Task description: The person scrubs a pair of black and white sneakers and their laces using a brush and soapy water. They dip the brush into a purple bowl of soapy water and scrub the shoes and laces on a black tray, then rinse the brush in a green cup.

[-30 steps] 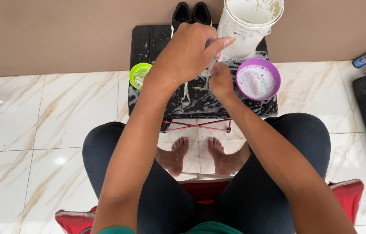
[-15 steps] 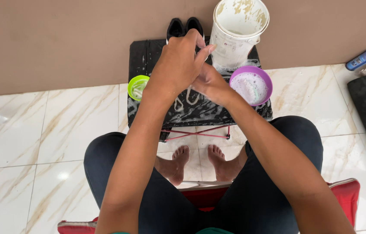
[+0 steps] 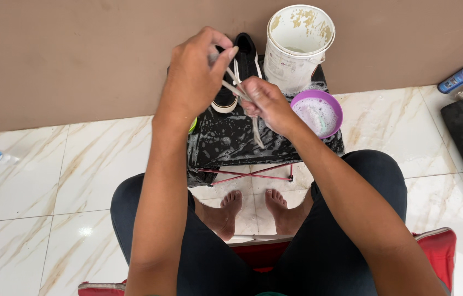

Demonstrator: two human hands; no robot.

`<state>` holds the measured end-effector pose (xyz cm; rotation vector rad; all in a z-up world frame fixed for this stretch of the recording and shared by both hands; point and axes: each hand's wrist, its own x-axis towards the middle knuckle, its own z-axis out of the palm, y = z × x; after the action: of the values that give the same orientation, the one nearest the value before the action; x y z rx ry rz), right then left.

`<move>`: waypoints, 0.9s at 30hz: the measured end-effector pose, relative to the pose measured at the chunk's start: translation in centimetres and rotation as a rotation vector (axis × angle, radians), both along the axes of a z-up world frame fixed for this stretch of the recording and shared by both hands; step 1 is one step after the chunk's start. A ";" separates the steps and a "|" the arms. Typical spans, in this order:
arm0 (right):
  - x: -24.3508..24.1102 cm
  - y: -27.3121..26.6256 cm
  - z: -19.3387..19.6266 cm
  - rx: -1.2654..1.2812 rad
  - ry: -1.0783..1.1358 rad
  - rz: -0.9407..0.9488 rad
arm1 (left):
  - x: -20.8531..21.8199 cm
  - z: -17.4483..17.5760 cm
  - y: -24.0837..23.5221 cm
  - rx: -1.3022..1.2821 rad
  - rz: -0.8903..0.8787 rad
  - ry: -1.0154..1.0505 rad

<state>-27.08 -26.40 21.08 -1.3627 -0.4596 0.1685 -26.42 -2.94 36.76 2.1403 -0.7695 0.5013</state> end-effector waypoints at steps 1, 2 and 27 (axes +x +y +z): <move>0.4 -0.2 -0.2 0.002 -0.001 0.000 | 0.0 0.1 0.6 0.002 0.000 -0.001; 0.7 -0.7 -0.5 0.080 0.021 -0.019 | 0.1 0.1 1.1 0.024 0.031 0.080; 2.7 -0.1 -1.3 0.151 -0.039 -0.294 | 0.3 -21.7 -5.3 -0.586 -0.449 0.860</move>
<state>-24.34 -26.55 19.80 -1.2699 -0.2931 -0.1322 -26.13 -8.28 15.03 1.3600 -0.4833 -0.3884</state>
